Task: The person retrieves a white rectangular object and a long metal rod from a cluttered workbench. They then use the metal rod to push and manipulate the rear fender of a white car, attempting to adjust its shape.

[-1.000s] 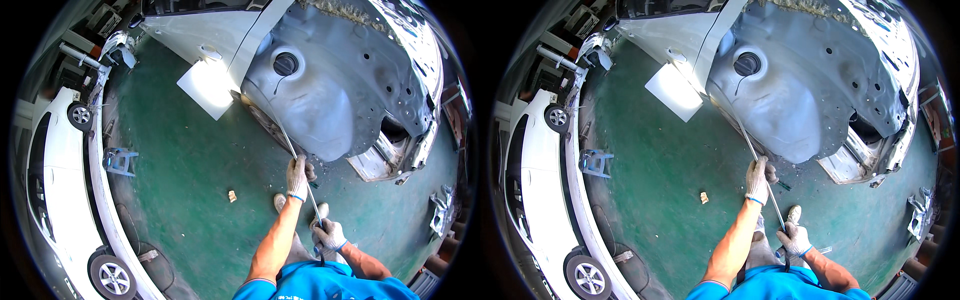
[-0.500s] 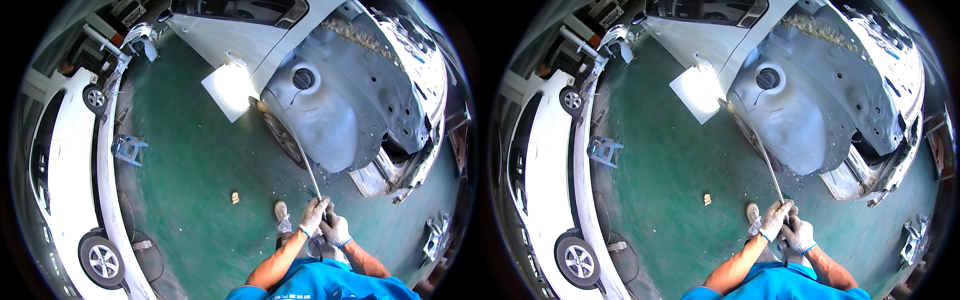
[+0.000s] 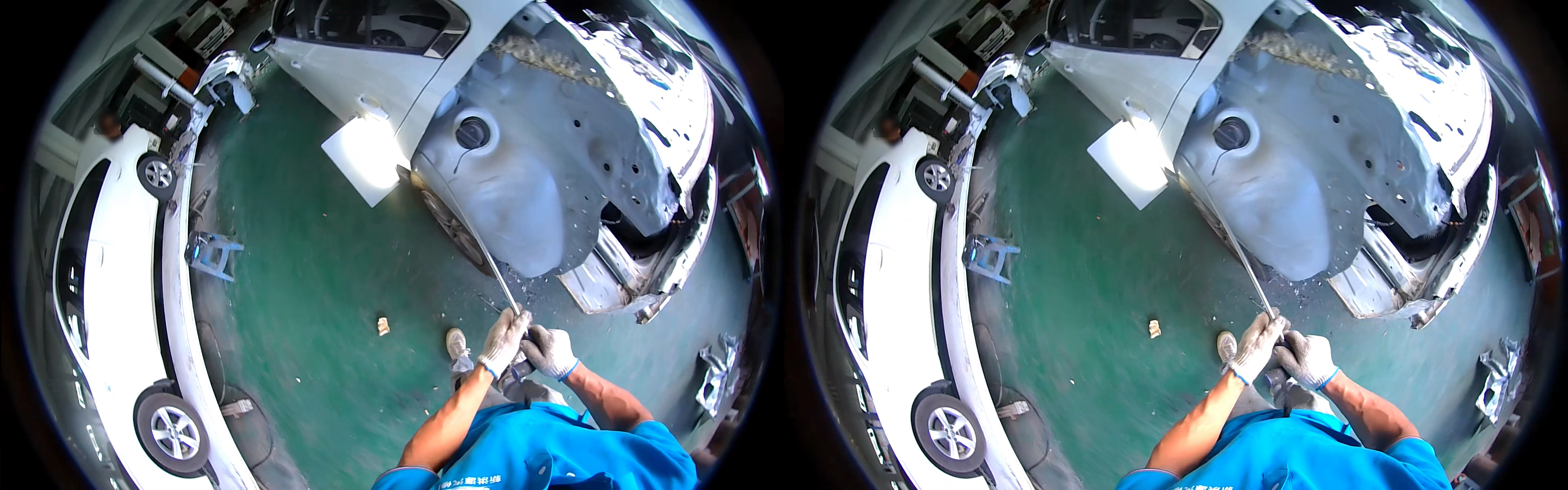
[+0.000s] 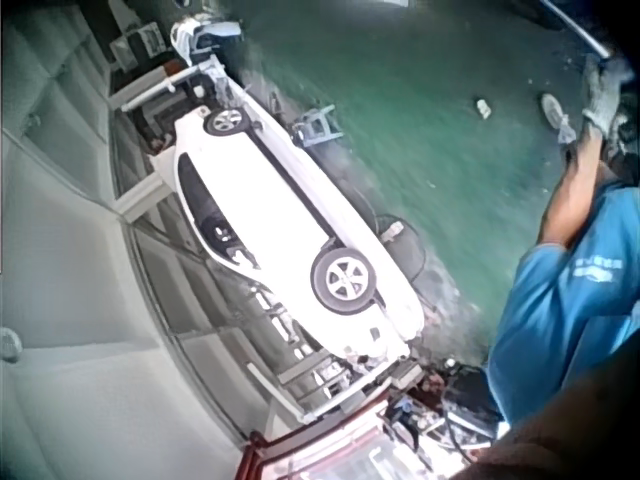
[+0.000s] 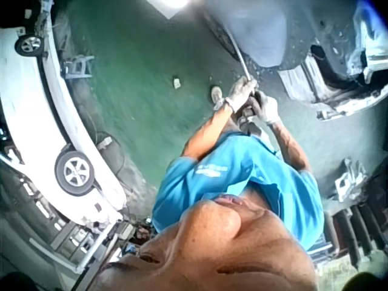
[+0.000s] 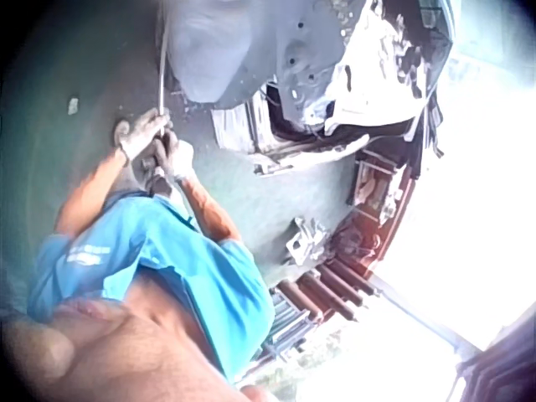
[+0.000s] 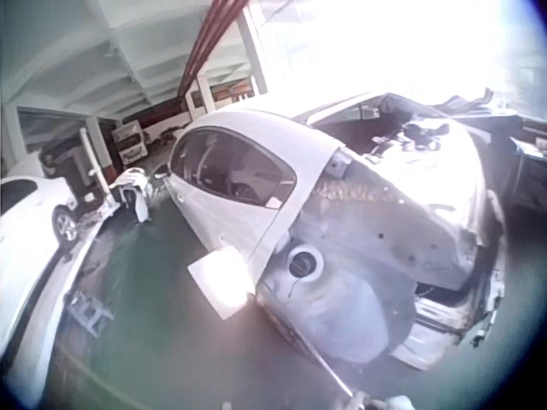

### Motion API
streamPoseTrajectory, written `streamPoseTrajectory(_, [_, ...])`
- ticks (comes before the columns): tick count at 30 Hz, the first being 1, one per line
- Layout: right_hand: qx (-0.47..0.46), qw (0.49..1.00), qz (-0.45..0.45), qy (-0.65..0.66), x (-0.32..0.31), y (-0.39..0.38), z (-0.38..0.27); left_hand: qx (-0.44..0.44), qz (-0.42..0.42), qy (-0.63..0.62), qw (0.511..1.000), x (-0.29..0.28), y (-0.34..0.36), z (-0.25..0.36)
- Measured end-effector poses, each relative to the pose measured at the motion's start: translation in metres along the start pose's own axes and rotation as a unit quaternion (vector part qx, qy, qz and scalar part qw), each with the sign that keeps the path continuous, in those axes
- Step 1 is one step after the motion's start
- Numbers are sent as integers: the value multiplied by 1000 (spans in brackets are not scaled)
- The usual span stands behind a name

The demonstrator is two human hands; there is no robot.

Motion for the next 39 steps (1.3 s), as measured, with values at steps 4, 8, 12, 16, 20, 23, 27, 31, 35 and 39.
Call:
streamPoseTrajectory(4, [20,998,-53,27,-6,5,-7,76,21,57,995,3,-57,28])
streamPoseTrajectory(8, [-21,998,-44,46,-22,5,-11,91,5,70,993,9,-71,31])
streamPoseTrajectory(12, [-3,999,14,41,-35,6,-9,257,37,86,962,30,-77,63])
streamPoseTrajectory(16, [-176,984,25,-26,-70,9,-30,327,30,154,932,54,-71,85])
streamPoseTrajectory(20, [-72,997,-28,16,-63,7,-12,279,20,89,956,54,-73,83])
streamPoseTrajectory(23, [-47,987,-124,88,-63,16,-13,265,79,150,949,43,-75,98])
streamPoseTrajectory(27, [-93,942,-286,150,-74,35,-5,197,129,20,972,44,-73,55])
streamPoseTrajectory(31, [-83,903,-406,114,-36,39,50,133,133,-43,981,62,-57,20])
streamPoseTrajectory(35, [-159,940,-266,146,-9,33,80,33,158,-170,972,65,-30,14])
streamPoseTrajectory(39, [-203,933,-238,179,25,20,95,-45,148,111,982,48,3,20])
Point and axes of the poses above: each hand's wrist, its own y-axis towards the middle knuckle, its own x-axis out of the palm, z = x × y, the point moved 8 cm from there along y, towards the middle knuckle
